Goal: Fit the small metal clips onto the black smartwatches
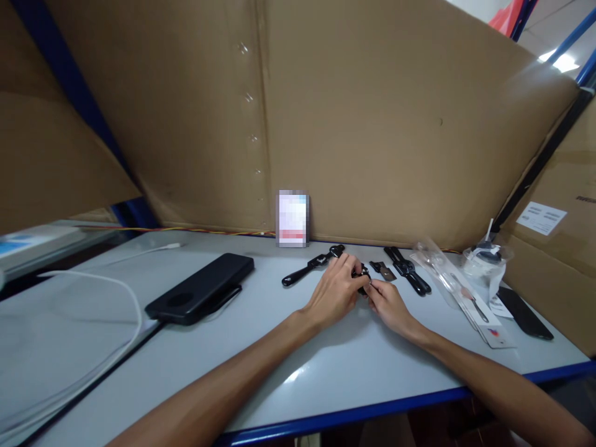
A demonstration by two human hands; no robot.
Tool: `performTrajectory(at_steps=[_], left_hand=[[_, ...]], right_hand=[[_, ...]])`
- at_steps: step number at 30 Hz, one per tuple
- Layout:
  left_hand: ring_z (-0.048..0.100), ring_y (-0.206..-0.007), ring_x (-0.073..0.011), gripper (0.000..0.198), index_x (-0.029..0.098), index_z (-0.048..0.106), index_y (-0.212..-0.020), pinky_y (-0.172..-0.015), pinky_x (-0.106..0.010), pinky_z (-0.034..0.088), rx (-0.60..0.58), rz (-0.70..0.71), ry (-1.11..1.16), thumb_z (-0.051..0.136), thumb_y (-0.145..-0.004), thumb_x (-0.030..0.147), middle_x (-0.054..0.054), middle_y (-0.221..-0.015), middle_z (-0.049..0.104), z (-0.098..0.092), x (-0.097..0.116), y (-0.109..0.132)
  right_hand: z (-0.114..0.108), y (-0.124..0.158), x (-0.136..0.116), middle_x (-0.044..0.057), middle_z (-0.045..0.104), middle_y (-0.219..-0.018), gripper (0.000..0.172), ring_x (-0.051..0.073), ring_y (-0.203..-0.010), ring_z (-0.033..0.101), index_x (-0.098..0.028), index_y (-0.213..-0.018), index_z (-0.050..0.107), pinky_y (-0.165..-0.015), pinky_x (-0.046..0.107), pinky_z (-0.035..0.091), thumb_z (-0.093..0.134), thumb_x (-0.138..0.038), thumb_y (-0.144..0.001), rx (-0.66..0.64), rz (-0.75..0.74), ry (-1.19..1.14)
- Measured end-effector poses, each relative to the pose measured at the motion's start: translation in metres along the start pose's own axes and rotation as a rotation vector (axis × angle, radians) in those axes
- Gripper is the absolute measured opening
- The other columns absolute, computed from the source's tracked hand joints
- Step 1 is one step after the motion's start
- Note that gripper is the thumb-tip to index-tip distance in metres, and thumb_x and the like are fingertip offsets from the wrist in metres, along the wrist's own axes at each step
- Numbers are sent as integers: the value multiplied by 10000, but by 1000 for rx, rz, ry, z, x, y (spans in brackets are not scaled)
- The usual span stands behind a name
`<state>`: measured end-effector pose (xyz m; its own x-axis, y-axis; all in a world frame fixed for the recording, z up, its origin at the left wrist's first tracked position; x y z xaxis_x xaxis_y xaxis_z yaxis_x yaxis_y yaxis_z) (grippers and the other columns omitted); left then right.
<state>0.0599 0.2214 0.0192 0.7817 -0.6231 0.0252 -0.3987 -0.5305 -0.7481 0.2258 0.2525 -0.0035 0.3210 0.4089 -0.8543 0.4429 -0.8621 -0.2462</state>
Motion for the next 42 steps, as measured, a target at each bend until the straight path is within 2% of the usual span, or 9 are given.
performTrajectory(at_steps=[3, 6, 10, 15, 26, 30, 42], left_hand=[[490, -908, -237, 292, 200, 684, -952, -759, -371, 409, 36, -49, 37, 478, -860, 15, -88, -992, 557, 0, 0, 0], [503, -922, -255, 154, 186, 647, -1014, -796, -404, 433, 68, -151, 16, 501, -966, 198, -96, -1000, 570, 0, 1, -1], [510, -938, -270, 115, 191, 615, -978, -810, -418, 437, 38, -176, -25, 579, -950, 298, -96, -1005, 573, 1, 3, -1], [509, -945, -275, 96, 193, 605, -970, -811, -423, 434, 23, -191, -44, 605, -925, 278, -93, -1007, 577, 1, 3, -1], [505, -910, -265, 91, 182, 604, -916, -789, -421, 433, 23, -168, -65, 589, -935, 271, -91, -970, 592, 1, 3, -1], [505, -911, -264, 65, 187, 618, -928, -777, -412, 422, 34, -135, -84, 563, -941, 218, -94, -976, 600, 1, 4, -2], [479, -882, -233, 175, 185, 661, -937, -748, -371, 391, 23, -37, -40, 502, -942, 112, -89, -975, 578, 1, 2, 0]], right_hand=[[0, 0, 1, -11, 468, -551, 473, 155, -541, 444, -220, -681, 495, -518, 271, 315, 463, -618, -935, -1, 11, -17], [0, 0, 1, -13, 472, -550, 470, 150, -534, 441, -220, -686, 497, -513, 269, 315, 468, -620, -930, 1, 23, -28], [0, 0, 0, -21, 467, -545, 457, 138, -511, 418, -224, -677, 475, -505, 267, 308, 458, -602, -933, -11, 19, -26], [0, 0, -1, -30, 447, -535, 446, 129, -497, 396, -232, -657, 436, -494, 265, 292, 462, -583, -931, -8, 17, -28], [0, 2, -3, -32, 443, -532, 437, 128, -495, 393, -233, -656, 438, -495, 266, 298, 471, -567, -937, -3, 21, -37], [0, 1, -2, -26, 455, -537, 447, 134, -501, 407, -230, -663, 456, -490, 265, 298, 477, -587, -931, -3, 21, -40], [-1, 1, -3, -17, 458, -535, 433, 150, -535, 427, -233, -658, 452, -509, 272, 312, 474, -566, -933, -3, 25, -36]])
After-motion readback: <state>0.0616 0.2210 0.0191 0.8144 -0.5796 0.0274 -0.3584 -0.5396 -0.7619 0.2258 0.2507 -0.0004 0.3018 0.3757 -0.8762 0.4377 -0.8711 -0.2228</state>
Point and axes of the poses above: each hand's wrist, its own y-axis away from the middle knuckle, its own z-axis out of the palm, x = y × z, the point moved 1 cm from there along -y, towards the middle knuckle
